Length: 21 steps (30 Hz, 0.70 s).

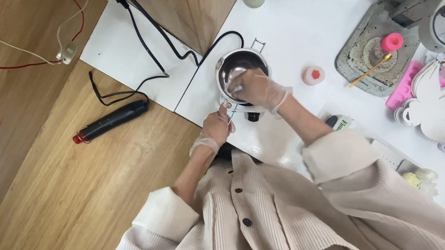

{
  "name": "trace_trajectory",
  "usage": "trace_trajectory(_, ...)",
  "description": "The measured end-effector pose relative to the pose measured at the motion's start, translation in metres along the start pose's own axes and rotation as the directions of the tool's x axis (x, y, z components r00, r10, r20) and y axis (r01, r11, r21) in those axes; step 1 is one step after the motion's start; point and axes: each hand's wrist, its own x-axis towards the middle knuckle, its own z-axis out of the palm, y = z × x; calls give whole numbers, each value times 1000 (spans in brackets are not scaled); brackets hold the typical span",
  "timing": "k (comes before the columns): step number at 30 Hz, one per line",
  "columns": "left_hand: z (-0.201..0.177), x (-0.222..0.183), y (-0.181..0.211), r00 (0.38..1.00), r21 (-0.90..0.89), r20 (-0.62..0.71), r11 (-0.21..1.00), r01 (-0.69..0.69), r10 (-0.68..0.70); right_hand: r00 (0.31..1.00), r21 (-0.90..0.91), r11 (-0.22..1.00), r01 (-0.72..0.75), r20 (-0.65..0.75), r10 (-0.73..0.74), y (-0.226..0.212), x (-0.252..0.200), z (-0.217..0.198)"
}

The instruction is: Cleaning a small metal pot and a spoon used for melting wax using disposable wipes.

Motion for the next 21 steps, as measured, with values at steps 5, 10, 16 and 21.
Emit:
trace_trajectory(5,1,-17,19,999,112,-9,993,36,-35,919,-588,805,80,356,168,26,1,12)
trace_trajectory(10,3,-17,21,998,106,16,993,53,-55,832,-846,258,466,320,-453,33,12,-11)
trace_trajectory(16,9,-10,19,996,61,-62,995,73,-69,983,-829,528,185,158,-96,30,8,15)
trace_trajectory(21,20,-8,19,999,103,-39,995,15,-11,961,-575,818,10,230,150,32,4,25)
